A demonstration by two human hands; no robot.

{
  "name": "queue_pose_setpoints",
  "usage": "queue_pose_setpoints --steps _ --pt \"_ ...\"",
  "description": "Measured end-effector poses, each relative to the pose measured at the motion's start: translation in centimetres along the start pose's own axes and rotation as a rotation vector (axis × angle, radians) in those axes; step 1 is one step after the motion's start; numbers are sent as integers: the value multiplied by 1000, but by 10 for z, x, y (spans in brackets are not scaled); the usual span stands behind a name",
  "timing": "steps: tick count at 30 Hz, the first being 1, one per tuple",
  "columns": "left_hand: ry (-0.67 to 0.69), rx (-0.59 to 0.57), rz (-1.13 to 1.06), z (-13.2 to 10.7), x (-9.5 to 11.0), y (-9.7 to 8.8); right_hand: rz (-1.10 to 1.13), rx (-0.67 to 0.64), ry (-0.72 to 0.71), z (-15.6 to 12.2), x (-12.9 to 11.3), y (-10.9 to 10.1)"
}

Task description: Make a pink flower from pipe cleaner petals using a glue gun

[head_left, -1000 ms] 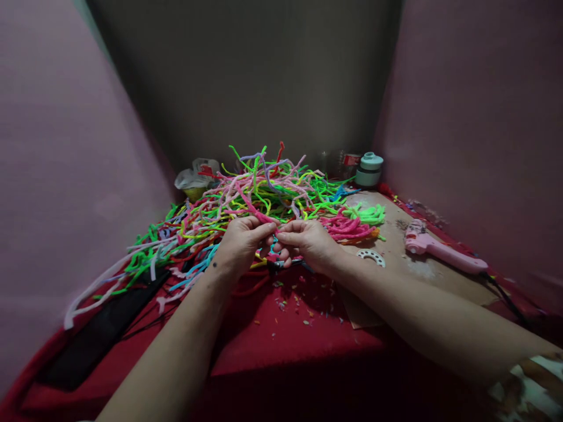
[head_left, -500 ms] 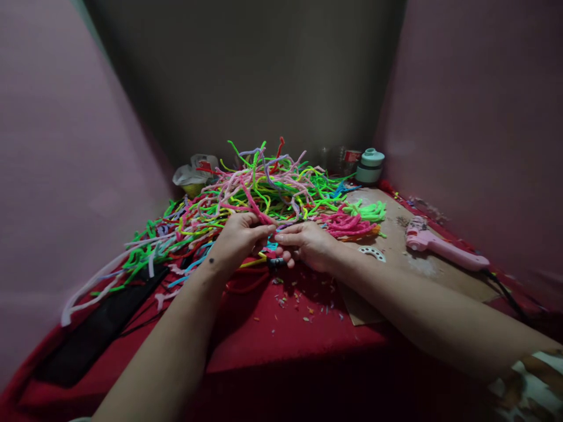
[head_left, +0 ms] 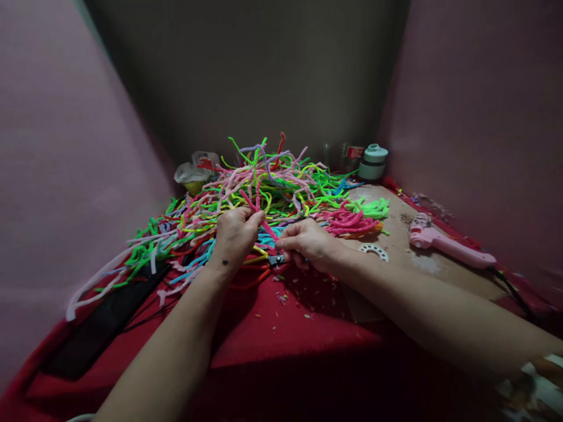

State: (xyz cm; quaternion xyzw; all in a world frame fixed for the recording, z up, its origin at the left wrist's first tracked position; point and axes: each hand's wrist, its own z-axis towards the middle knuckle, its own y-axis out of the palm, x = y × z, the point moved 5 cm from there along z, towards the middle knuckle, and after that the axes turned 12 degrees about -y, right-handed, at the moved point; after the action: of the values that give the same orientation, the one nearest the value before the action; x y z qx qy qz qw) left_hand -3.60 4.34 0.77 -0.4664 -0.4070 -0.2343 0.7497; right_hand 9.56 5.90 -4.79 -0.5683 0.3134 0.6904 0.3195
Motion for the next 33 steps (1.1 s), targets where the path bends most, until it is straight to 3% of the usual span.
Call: queue_pose_setpoints --steps 2,5,7,11,18,26,33 --pt "-79 -114 -97 0 -3 4 63 42 3 0 0 -1" --pt "-204 -410 -264 -4 -8 15 129 117 -9 1 0 -5" --pt "-241 -499 -298 -6 -10 18 149 127 -2 2 1 -6" --pt "-280 -498 -335 -6 -13 19 226 62 25 3 3 -5" --pt "-275 -600 -497 -7 -14 23 506 -10 95 4 5 -2" --pt "-233 -571 -431 -9 -11 25 528 44 104 4 6 -3" --pt "-230 -538 -317 -8 -13 24 472 -17 7 7 9 -1"
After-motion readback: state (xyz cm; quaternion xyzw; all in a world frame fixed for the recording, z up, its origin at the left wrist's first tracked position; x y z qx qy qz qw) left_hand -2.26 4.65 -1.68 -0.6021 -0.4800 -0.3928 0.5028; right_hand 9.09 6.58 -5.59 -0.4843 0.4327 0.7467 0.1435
